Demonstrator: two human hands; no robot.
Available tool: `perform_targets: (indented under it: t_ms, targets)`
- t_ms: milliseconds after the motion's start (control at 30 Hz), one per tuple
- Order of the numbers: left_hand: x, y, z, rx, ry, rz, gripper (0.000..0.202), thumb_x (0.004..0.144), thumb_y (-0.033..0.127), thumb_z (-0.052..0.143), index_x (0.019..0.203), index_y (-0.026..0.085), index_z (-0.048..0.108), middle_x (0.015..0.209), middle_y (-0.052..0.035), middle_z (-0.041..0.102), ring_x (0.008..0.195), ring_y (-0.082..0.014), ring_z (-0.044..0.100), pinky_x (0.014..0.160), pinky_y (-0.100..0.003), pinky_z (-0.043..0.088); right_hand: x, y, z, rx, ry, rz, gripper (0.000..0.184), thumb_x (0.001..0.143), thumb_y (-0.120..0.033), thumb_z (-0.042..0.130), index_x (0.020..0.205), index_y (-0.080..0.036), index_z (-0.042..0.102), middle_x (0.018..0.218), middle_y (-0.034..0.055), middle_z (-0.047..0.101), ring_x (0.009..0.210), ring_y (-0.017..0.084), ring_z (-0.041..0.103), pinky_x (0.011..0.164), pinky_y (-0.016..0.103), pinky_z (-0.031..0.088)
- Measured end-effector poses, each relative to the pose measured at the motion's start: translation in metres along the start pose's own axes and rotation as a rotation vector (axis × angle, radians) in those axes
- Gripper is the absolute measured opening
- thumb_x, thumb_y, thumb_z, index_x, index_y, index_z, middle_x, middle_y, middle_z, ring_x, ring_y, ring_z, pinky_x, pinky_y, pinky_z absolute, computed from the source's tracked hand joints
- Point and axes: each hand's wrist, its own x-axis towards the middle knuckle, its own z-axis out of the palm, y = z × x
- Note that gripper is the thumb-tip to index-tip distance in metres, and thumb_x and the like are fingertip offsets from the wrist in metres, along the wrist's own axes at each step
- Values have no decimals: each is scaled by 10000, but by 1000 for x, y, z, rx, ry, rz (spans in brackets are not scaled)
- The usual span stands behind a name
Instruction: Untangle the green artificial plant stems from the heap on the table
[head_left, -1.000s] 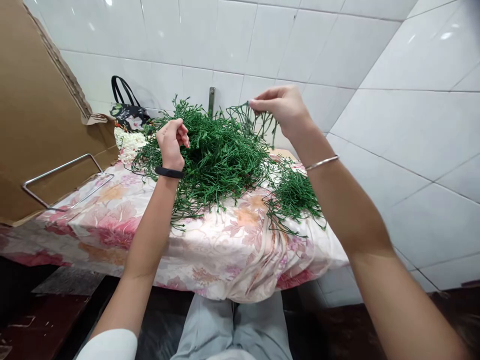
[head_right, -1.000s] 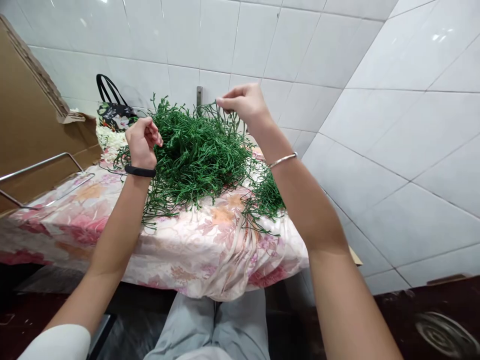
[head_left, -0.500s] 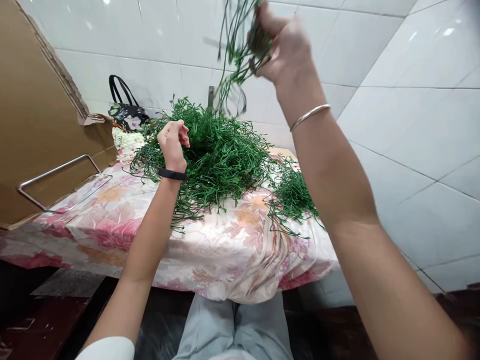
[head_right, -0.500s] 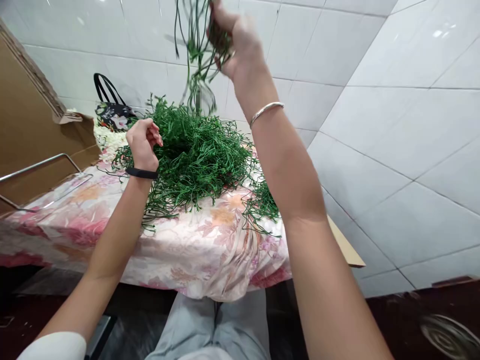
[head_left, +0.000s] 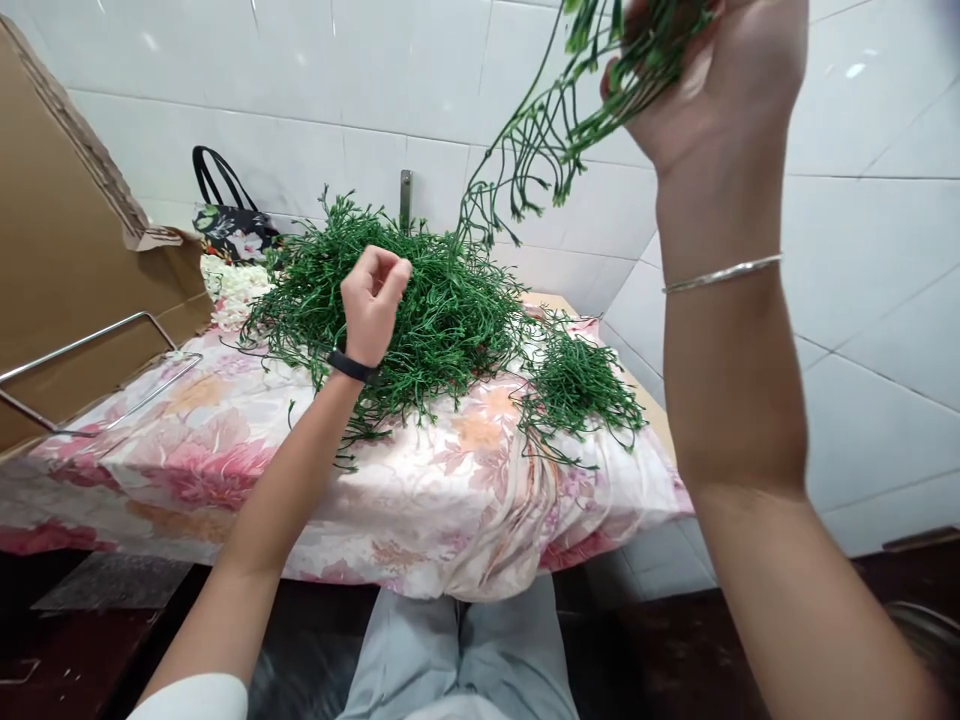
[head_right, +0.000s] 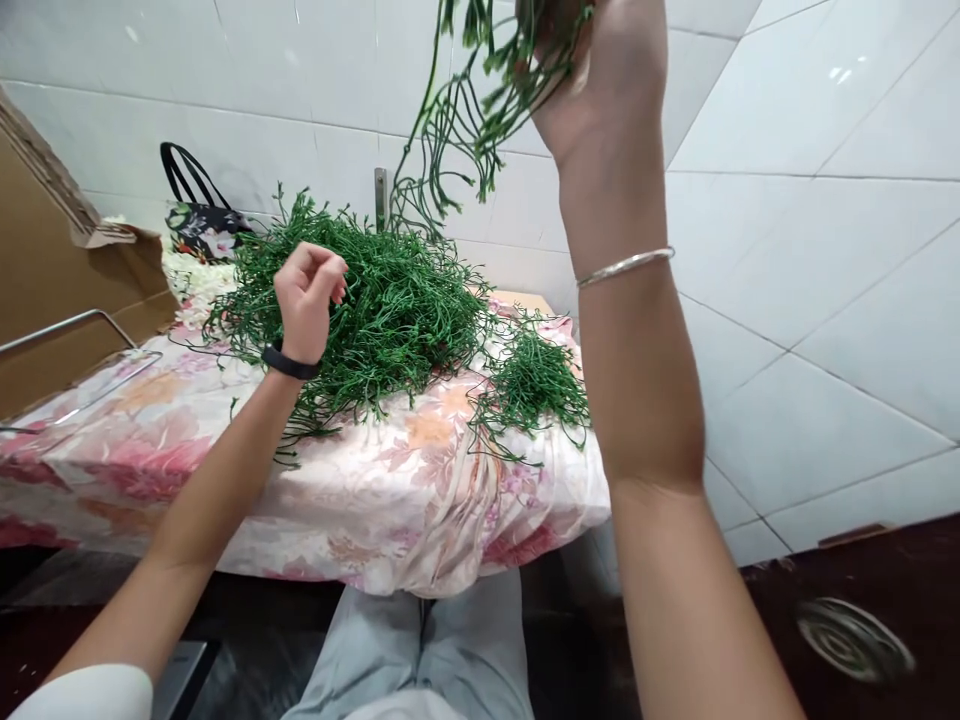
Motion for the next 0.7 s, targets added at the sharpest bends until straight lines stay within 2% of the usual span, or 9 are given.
perform_targets:
  t_ms: [67,133,167,233,267,367,467,567,700]
  targets:
    - [-14,15,9,195,-145,145,177,812,320,493,709,179,526,625,-1,516,559,-104,464,531,-252,379,-15,-2,-9,1,35,-3,270,863,-296,427,652,-176,545,528,-74,458,552,50,546,469,200,371]
    - [-29,31,19,381,-424,355,178,815,336,488,782,178,564,756,-41,598,742,-155,532,680,-300,427,-27,0,-24,51,10,-38,226,856,-319,449,749,-163,574,564,-72,466,580,58,558,486,212,388]
    - [-38,37,23,456,-589,455,213,821,361,480,880,184,583,892,-61,629,894,-190,539,789,-341,425,-32,1,-32,85,-13,-61,208,846,-321,475,764,-160,577,587,-68,473,597,62,560,492,218,397]
    - [-54,44,31,575,-856,611,351,844,403,440,1136,230,531,1234,-56,541,1185,-249,418,970,-431,341,-42,5,-50,136,-39,-85,183,825,-315,521,759,-153,576,645,-54,484,633,65,559,521,222,418]
    - [-62,43,35,638,-937,661,383,862,395,408,1211,257,486,1337,-39,457,1249,-262,362,1019,-472,288,-46,7,-58,138,-38,-80,181,816,-319,538,753,-154,573,671,-45,486,649,68,557,542,222,427]
    - [-80,27,39,870,-1001,683,408,872,326,403,1245,181,482,1402,-84,368,1302,-296,306,1083,-553,157,-60,14,-77,75,-35,-10,181,789,-341,574,722,-172,566,721,-20,481,675,76,534,587,215,433]
    - [-86,0,35,1064,-1020,624,373,842,279,464,1165,126,566,1359,-121,420,1315,-332,275,1082,-577,165,-71,21,-88,28,-38,43,189,770,-358,595,699,-188,558,758,-4,473,693,86,508,615,222,433]
    - [-81,-25,23,1079,-1042,571,377,858,308,440,1179,149,558,1345,-114,439,1321,-322,266,1070,-607,167,-76,29,-94,24,-17,77,190,770,-367,592,715,-190,555,790,3,474,715,91,500,630,222,432]
    - [-65,-51,6,1069,-1022,530,362,862,261,433,1203,197,535,1363,-84,421,1345,-301,210,1087,-608,96,-77,42,-95,-47,3,110,202,770,-415,566,742,-218,534,830,5,521,757,105,507,661,221,438]
